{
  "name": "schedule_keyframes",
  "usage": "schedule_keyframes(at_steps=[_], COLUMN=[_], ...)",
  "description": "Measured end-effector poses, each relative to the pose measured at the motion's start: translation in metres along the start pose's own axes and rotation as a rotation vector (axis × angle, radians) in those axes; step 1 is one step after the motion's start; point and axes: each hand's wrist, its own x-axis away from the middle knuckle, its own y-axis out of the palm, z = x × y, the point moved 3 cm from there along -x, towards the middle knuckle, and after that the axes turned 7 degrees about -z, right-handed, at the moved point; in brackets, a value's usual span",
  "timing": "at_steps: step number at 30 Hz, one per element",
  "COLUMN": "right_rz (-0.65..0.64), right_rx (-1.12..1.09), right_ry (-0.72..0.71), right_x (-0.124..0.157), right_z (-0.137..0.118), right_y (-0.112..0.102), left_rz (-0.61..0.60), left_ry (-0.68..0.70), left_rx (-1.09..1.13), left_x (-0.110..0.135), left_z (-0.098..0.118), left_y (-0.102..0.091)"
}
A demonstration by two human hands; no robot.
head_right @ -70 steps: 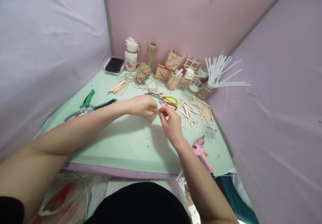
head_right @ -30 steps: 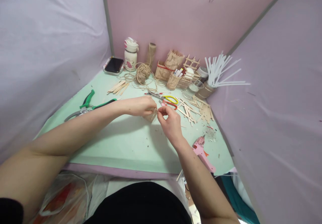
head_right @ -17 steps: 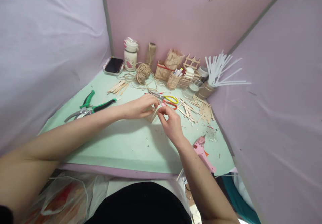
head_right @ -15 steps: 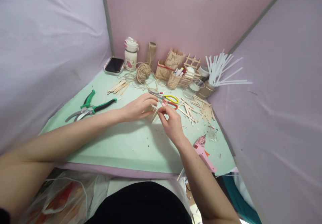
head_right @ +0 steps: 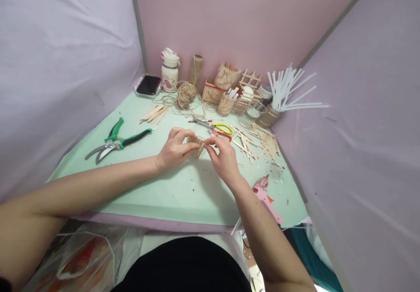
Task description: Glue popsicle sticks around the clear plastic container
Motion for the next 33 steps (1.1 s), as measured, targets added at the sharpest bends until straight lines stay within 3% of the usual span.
schedule_keyframes(at_steps=[9,20,27,33], right_rz=[0.0,-0.002,0.017,0.012], right_rx=[0.008,0.059,0.065,0.048], right_ry=[0.011,0.004,0.015,0.016], right_x=[-0.001,-0.003,-0.004,-0.004], right_z=[0.0,0.003,0.002,0.002], right_y=[-0.001,0.0,0.001,0.001], left_rz=[-0.007,-0.033,-0.087,-0.078], left_ry=[-0.117,-0.03,0.097,0.1], left_rx=[0.038,-0.048,-0.165,-0.054], left_x=[0.0,-0.004,0.009,0.007], left_z=[0.005,0.007,0.008,0.006], left_y=[0.005,0.004,0.017,0.006])
